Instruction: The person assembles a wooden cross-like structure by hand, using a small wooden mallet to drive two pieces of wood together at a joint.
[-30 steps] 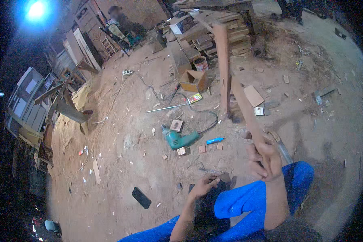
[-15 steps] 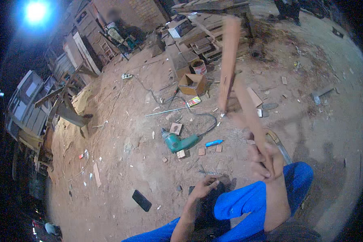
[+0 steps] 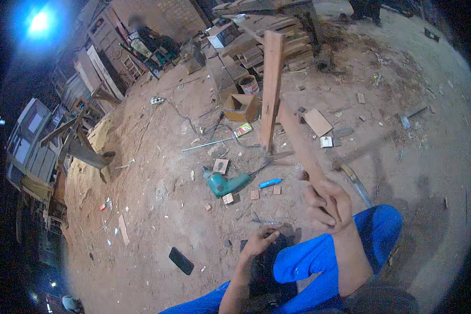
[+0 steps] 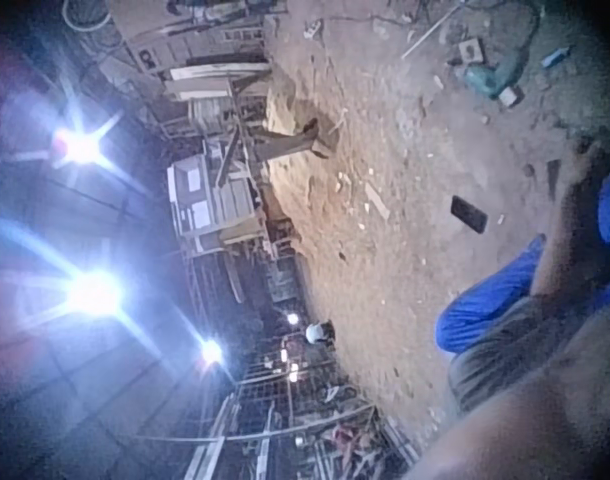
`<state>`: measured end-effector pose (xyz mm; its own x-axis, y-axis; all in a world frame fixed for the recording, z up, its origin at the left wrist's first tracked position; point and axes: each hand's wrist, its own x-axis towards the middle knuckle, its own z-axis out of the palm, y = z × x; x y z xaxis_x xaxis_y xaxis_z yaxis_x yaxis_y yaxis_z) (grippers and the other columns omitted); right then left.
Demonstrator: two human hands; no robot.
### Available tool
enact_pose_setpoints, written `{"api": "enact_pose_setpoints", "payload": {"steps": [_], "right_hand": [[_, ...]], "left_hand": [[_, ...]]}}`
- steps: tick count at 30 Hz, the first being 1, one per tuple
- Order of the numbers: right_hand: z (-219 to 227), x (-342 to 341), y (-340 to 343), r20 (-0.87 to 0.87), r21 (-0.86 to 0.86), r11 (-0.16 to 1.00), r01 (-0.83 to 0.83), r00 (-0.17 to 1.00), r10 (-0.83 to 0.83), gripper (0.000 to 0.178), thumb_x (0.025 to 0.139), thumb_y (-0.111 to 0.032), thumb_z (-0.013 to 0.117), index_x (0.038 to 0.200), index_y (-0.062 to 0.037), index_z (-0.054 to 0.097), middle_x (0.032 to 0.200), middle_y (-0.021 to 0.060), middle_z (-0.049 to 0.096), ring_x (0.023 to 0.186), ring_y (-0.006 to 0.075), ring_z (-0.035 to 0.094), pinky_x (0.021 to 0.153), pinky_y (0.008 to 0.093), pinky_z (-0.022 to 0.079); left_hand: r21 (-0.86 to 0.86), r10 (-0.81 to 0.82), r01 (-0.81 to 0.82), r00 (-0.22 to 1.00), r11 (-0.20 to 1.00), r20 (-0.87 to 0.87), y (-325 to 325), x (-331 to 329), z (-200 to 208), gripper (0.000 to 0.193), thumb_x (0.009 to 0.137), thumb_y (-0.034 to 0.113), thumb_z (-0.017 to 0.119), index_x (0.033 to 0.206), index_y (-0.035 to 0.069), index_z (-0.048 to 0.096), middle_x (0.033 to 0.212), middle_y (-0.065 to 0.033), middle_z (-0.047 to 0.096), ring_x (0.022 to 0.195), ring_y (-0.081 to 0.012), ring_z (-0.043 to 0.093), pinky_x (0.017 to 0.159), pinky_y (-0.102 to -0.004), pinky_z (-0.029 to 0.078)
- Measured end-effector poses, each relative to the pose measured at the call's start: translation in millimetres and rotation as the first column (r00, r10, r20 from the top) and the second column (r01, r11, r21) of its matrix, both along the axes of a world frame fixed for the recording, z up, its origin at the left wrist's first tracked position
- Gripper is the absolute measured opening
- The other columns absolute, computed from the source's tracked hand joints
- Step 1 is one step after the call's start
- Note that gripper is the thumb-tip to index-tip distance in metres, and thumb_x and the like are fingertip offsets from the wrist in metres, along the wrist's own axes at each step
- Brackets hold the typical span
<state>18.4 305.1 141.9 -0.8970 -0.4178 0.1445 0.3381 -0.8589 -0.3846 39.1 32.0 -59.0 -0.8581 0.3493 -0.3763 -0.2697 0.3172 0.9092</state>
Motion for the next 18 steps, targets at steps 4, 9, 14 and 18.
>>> {"api": "enact_pose_setpoints", "payload": {"steps": [4,9,14,18], "right_hand": [[-1,-1,-15,-0.05,0.489,0.848,0.203,0.977,-0.206,0.048,0.098,-0.027,0.046,0.138,-0.0034,0.038,0.069,0.0016,0.039,0.036,0.0093,0.037,0.028,0.0252,0.03],[0,1,-14,0.073,0.187,0.982,-0.018,0.997,0.004,0.049,0.095,-0.026,0.051,0.137,-0.0029,0.039,0.071,0.0021,0.041,0.036,0.0095,0.037,0.029,0.025,0.03],[-4,2,-12,0.068,-0.065,0.992,-0.106,0.992,0.11,0.048,0.095,-0.024,0.051,0.135,-0.0002,0.041,0.068,0.0012,0.039,0.037,0.0081,0.037,0.029,0.0248,0.03],[11,6,-20,-0.115,0.477,0.846,0.237,0.971,-0.207,0.051,0.096,-0.023,0.049,0.139,-0.0002,0.035,0.07,0.003,0.04,0.036,0.009,0.037,0.029,0.0251,0.031]], "left_hand": [[0.001,0.012,-0.012,1.0,1.0,-0.008,-7,0,-15,0.037,0.094,0.023,0.066,0.123,0.001,0.06,0.104,-0.0111,0.069,0.074,-0.0141,0.063,0.071,-0.0293,0.052],[-0.017,-0.006,0.005,0.999,1.0,-0.042,-4,-2,-8,0.037,0.094,0.024,0.066,0.122,0.001,0.061,0.102,-0.0104,0.069,0.074,-0.014,0.064,0.07,-0.0294,0.053],[-0.064,-0.011,0.01,1.0,0.998,-0.025,-2,-2,-7,0.037,0.094,0.025,0.066,0.122,0.001,0.061,0.105,-0.0124,0.07,0.075,-0.0159,0.066,0.071,-0.0318,0.053],[-0.024,-0.006,0.005,0.999,1.0,-0.038,-5,-1,-12,0.039,0.094,0.027,0.065,0.122,0.0,0.06,0.106,-0.0126,0.07,0.075,-0.0163,0.066,0.073,-0.0322,0.053]]}}
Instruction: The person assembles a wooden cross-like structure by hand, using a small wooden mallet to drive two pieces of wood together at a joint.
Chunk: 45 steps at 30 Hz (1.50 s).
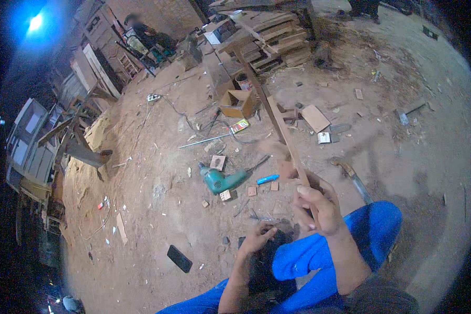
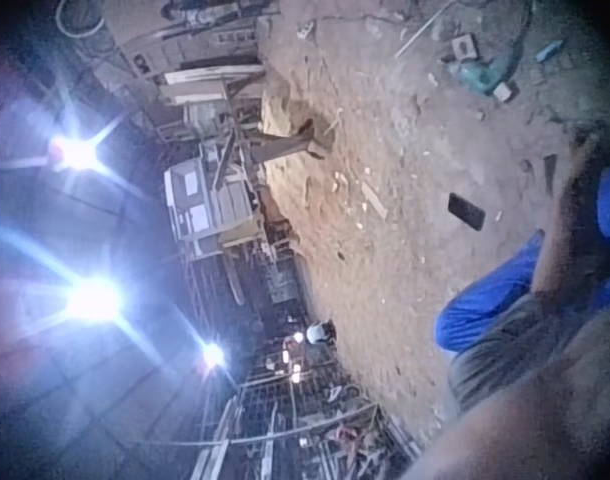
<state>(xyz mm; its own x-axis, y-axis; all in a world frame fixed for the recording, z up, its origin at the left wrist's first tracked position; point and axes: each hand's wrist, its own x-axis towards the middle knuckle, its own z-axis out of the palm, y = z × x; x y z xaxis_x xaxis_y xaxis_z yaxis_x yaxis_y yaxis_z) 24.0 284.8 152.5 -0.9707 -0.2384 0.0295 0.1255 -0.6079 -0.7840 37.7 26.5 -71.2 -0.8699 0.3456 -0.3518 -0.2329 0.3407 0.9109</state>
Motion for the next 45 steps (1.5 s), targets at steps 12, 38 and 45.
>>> {"api": "enact_pose_setpoints", "payload": {"steps": [12,38,45], "right_hand": [[-2,-3,-1,0.048,-0.314,0.925,-0.215,0.969,0.241,0.052,0.091,-0.023,0.055,0.132,0.0065,0.041,0.066,0.0026,0.043,0.034,0.0099,0.039,0.028,0.0246,0.03],[-23,14,-57,0.143,-0.444,0.548,-0.709,0.548,0.824,0.054,0.097,-0.028,0.054,0.137,0.0039,0.037,0.071,0.0003,0.037,0.037,0.005,0.035,0.029,0.0212,0.028],[-22,24,-75,0.144,-0.392,0.456,-0.799,0.437,0.888,0.037,0.101,-0.024,0.048,0.13,-0.0007,0.044,0.071,-0.0018,0.038,0.038,0.0033,0.038,0.029,0.0185,0.031]], "left_hand": [[-0.001,0.017,-0.017,1.0,1.0,0.013,3,0,14,0.043,0.095,0.022,0.066,0.129,-0.001,0.054,0.119,-0.0123,0.064,0.081,-0.017,0.065,0.072,-0.0303,0.053],[0.909,0.345,-0.41,0.845,-0.074,0.409,-55,-11,55,0.09,0.087,0.069,0.047,0.154,0.013,0.024,0.158,-0.0149,0.024,0.145,-0.0401,0.022,0.117,-0.0593,0.018],[0.758,0.085,-0.177,0.952,-0.628,0.294,-99,-13,19,0.067,0.092,0.051,0.054,0.15,0.021,0.037,0.155,-0.0107,0.035,0.136,-0.0327,0.042,0.102,-0.0486,0.047]]}}
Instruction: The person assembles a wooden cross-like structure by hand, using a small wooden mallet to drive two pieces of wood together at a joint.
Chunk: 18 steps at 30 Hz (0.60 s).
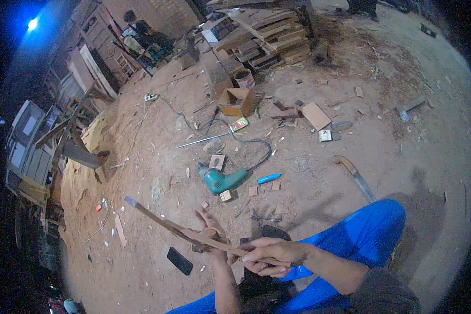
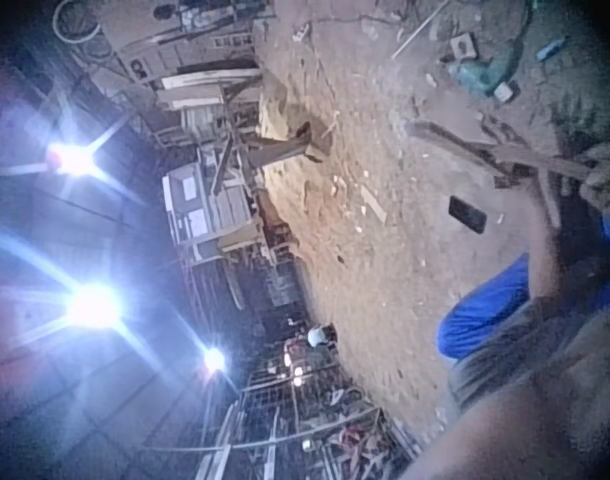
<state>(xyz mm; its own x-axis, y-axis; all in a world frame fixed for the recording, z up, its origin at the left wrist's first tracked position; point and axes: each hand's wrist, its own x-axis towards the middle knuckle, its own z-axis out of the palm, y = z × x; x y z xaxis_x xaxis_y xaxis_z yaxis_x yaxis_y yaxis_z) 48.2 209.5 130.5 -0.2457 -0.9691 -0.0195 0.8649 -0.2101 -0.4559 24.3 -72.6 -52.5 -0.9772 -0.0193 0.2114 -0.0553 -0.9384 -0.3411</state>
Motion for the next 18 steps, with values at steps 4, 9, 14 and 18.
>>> {"api": "enact_pose_setpoints", "payload": {"steps": [4,9,14,18], "right_hand": [[-10,-4,-2,0.052,-0.038,0.993,0.113,0.992,-0.111,0.039,0.101,-0.023,0.048,0.132,0.0008,0.043,0.069,-0.0018,0.037,0.037,0.0039,0.037,0.029,0.0194,0.031],[-4,-16,23,0.067,-0.116,0.978,0.173,0.984,-0.166,0.042,0.099,-0.022,0.05,0.132,0.0038,0.044,0.067,0.0,0.037,0.038,0.0039,0.036,0.029,0.0196,0.029],[-2,-17,23,-0.034,-0.046,0.978,0.202,0.978,-0.204,0.041,0.098,-0.018,0.05,0.132,0.0039,0.044,0.068,0.0,0.037,0.038,0.0039,0.036,0.029,0.0195,0.028],[-7,-17,15,-0.06,-0.011,0.98,0.2,0.978,-0.201,0.039,0.099,-0.017,0.049,0.131,0.0037,0.045,0.068,-0.0003,0.037,0.038,0.0037,0.035,0.03,0.0194,0.029]], "left_hand": [[-0.305,0.204,-0.133,0.955,0.943,0.215,-13,14,28,0.066,0.093,0.041,0.058,0.148,0.01,0.038,0.145,-0.0129,0.048,0.127,-0.0326,0.049,0.094,-0.048,0.052],[-0.226,0.031,0.01,0.983,0.974,0.179,24,8,64,0.038,0.091,0.028,0.063,0.121,0.003,0.062,0.129,-0.0145,0.061,0.121,-0.0336,0.056,0.094,-0.0494,0.052],[-0.303,0.131,-0.061,0.967,0.951,0.217,20,8,42,0.047,0.093,0.016,0.06,0.136,0.001,0.049,0.137,-0.0192,0.053,0.127,-0.0367,0.05,0.097,-0.0473,0.053],[-0.287,0.114,-0.049,0.97,0.957,0.216,19,5,38,0.045,0.093,0.015,0.06,0.134,-0.001,0.05,0.136,-0.0198,0.053,0.124,-0.0316,0.052,0.091,-0.0377,0.057]]}}
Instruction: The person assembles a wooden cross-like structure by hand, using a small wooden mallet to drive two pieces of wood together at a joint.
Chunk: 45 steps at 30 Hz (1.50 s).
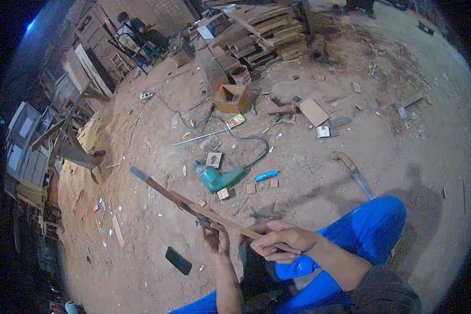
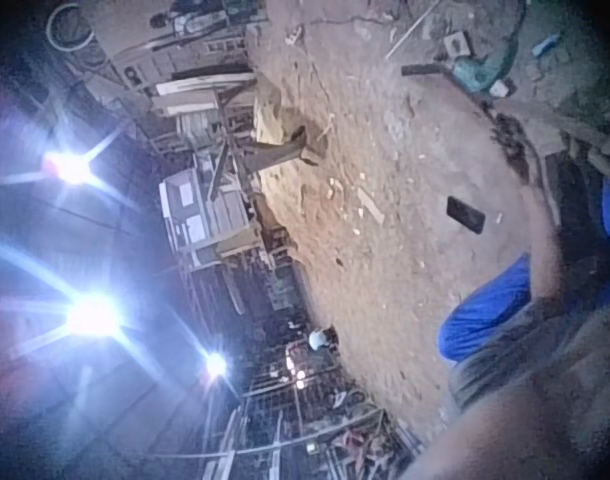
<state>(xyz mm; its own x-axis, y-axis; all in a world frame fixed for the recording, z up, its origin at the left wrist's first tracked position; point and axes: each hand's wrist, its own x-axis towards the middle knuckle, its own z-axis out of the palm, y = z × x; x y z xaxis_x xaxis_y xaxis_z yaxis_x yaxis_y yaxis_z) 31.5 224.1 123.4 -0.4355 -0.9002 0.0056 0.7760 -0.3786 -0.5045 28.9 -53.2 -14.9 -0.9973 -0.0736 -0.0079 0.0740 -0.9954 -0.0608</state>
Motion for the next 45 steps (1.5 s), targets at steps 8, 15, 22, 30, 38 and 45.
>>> {"api": "enact_pose_setpoints", "payload": {"steps": [8,15,22,30,38,45], "right_hand": [[-14,-2,-2,0.148,-0.07,0.997,0.015,0.989,-0.004,0.024,0.101,-0.02,0.048,0.117,-0.0028,0.05,0.067,-0.0012,0.038,0.038,0.0035,0.038,0.029,0.0202,0.031],[-13,4,-8,0.064,0.038,0.998,-0.04,0.997,0.037,0.049,0.096,-0.019,0.053,0.135,0.0076,0.038,0.069,0.0004,0.039,0.04,0.0046,0.038,0.032,0.0193,0.03],[-9,6,-14,0.018,0.036,0.991,-0.126,0.992,0.126,0.048,0.096,-0.015,0.055,0.135,0.0082,0.04,0.069,-0.0003,0.039,0.044,0.0041,0.039,0.035,0.0183,0.03],[-21,4,-11,0.015,0.052,0.997,-0.05,0.999,0.049,0.04,0.099,-0.018,0.055,0.131,0.0017,0.042,0.066,-0.0017,0.041,0.04,0.0044,0.04,0.03,0.0206,0.03],[-18,4,-13,0.031,0.071,0.997,-0.04,0.999,0.038,0.05,0.093,-0.016,0.058,0.133,0.009,0.042,0.07,-0.0002,0.041,0.043,0.0036,0.039,0.034,0.0189,0.031],[-18,1,-10,0.074,-0.006,1.0,-0.001,0.997,0.002,0.049,0.091,-0.014,0.057,0.131,0.0096,0.042,0.067,0.0019,0.042,0.037,0.0054,0.039,0.03,0.0197,0.031]], "left_hand": [[-0.261,-0.149,0.153,0.988,0.953,0.034,-6,-6,-3,0.029,0.097,0.027,0.055,0.113,0.004,0.062,0.096,-0.0062,0.069,0.084,-0.0167,0.068,0.069,-0.0264,0.056],[-0.576,0.367,-0.008,0.777,0.818,0.511,13,-13,-7,0.034,0.098,0.042,0.05,0.096,0.009,0.061,0.086,-0.005,0.066,0.069,-0.0163,0.061,0.056,-0.0253,0.048],[-0.602,0.34,-0.052,0.862,0.797,0.376,-39,2,-90,0.028,0.097,0.036,0.052,0.087,0.01,0.057,0.075,-0.0038,0.061,0.067,-0.0159,0.06,0.057,-0.0262,0.049],[-0.532,0.403,-0.154,0.828,0.832,0.39,-20,-5,-53,0.022,0.098,0.032,0.047,0.082,0.017,0.053,0.063,0.0042,0.053,0.051,-0.0109,0.052,0.046,-0.0258,0.043],[-0.581,0.394,-0.093,0.818,0.809,0.418,-18,-11,-48,0.03,0.099,0.04,0.046,0.081,0.017,0.053,0.064,0.0051,0.051,0.053,-0.0103,0.049,0.051,-0.0269,0.042],[-0.525,0.245,-0.061,0.926,0.849,0.288,-10,-7,-15,0.046,0.092,0.051,0.057,0.112,0.01,0.062,0.106,-0.0061,0.067,0.097,-0.0209,0.062,0.084,-0.0384,0.049]]}}
